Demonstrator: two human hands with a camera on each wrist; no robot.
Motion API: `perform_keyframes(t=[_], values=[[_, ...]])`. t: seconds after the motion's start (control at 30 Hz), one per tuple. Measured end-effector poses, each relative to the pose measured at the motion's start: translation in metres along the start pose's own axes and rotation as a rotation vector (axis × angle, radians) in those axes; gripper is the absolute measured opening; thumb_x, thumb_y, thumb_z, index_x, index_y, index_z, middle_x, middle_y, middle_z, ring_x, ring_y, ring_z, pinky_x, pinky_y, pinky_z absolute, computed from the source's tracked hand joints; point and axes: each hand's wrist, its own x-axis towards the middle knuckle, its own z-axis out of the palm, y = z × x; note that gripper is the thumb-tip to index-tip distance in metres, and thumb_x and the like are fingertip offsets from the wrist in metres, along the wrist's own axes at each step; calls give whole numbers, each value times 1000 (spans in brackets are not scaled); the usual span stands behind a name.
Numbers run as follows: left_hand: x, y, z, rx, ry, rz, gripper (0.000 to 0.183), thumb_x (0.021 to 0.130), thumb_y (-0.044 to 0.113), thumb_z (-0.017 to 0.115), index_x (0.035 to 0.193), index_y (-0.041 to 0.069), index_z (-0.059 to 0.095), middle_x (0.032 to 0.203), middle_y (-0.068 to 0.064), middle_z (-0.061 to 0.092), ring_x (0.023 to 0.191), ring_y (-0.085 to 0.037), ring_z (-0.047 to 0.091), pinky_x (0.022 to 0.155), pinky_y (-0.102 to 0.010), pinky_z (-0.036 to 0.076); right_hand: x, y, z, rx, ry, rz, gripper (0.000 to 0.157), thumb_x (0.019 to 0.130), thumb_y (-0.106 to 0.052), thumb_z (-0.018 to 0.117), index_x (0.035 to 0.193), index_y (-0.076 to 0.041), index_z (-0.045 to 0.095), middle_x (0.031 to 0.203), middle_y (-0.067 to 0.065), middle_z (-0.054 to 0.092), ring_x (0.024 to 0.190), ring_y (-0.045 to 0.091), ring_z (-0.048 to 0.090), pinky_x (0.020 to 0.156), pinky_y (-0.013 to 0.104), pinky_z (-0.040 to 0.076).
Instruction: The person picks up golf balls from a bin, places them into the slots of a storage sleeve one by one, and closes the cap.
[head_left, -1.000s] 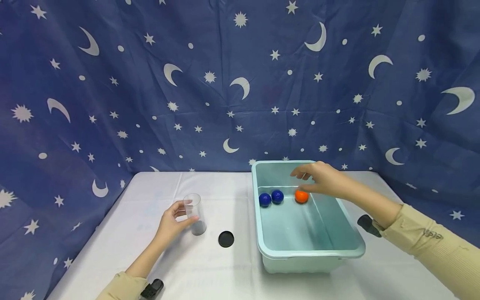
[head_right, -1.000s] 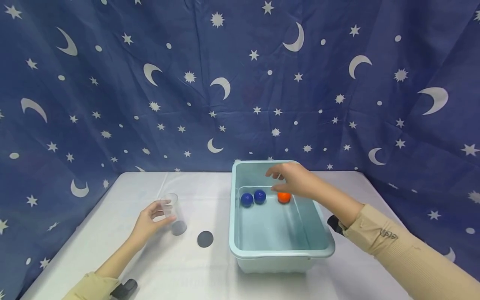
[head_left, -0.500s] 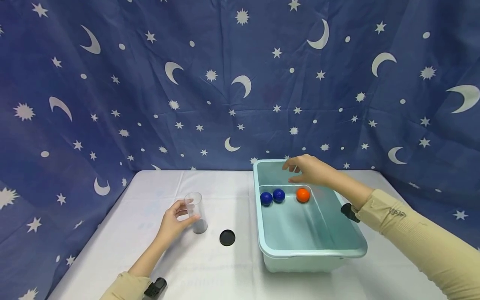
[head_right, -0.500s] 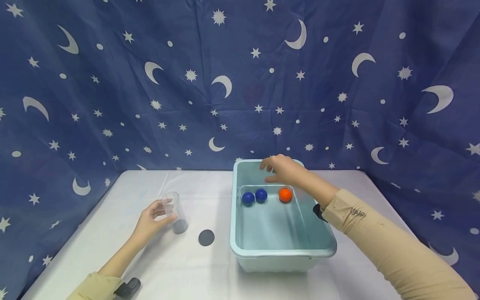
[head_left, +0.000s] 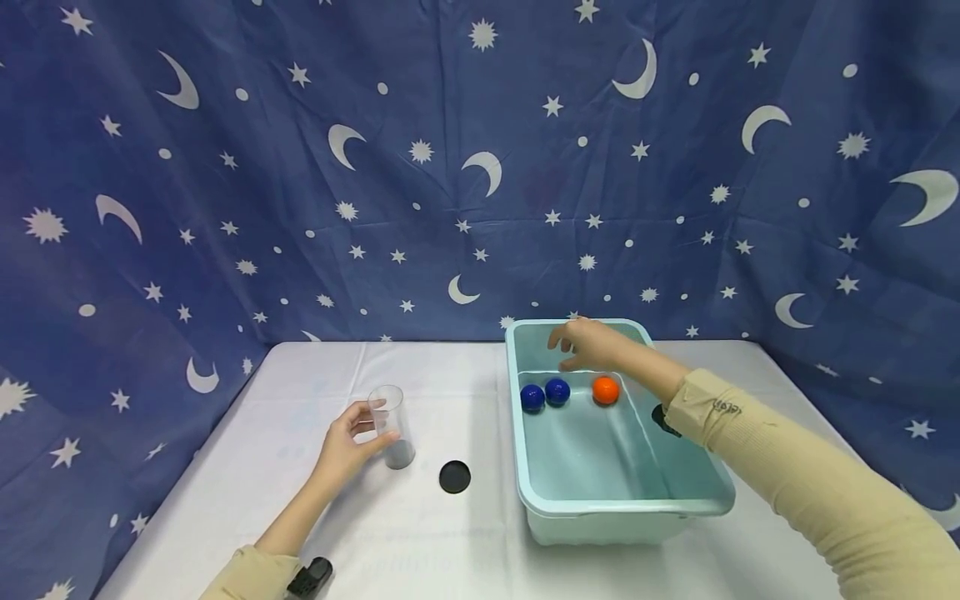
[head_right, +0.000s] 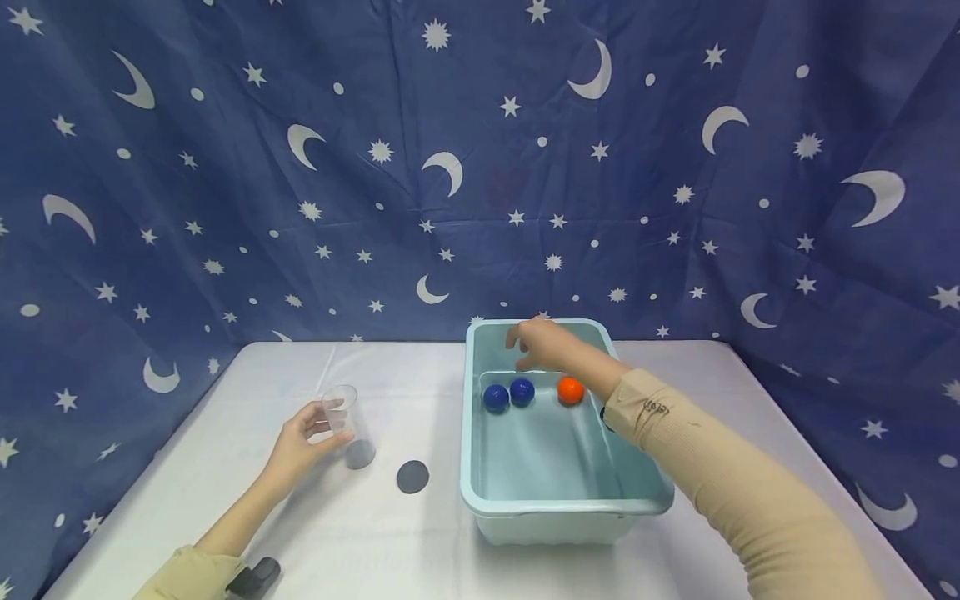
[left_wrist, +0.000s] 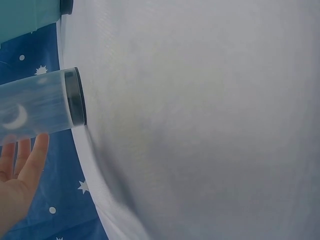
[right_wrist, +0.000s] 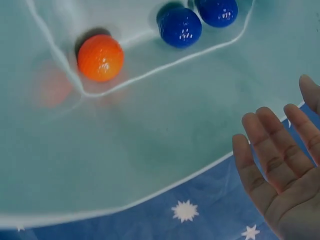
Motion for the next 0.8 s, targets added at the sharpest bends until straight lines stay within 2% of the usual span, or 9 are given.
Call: perform_keyframes(t=[0.03,0.33,0.53,0.8], values=[[0,0,0,0,1,3,52,78,11,76,124,1,54,114,-20,62,103,-34,62,93,-45,49,-1,-7,-2,-3,-14,19,28,79,-6,72,106,1,66,98,17,69,90,29,63,80,37,55],[2,-3,1,-18,-3,-9,52,77,10,77,123,3,55,114,-21,62,105,-36,61,94,-48,48,17,-4,14,-29,-67,54,35,78,-8,75,110,1,65,100,19,68,93,31,63,79,35,55],[3,-3,0,-14,6,9,51,77,8,76,123,2,55,112,-21,62,103,-36,61,94,-49,47,29,-4,22,-19,-88,26,37,76,-7,76,109,2,65,101,20,67,90,28,62,79,35,54],[1,-4,-1,-8,-14,1,53,77,11,77,124,2,54,114,-20,61,104,-36,61,94,-48,48,37,3,39,20,-167,6,36,75,-5,76,109,1,66,101,19,68,94,29,63,82,35,55]])
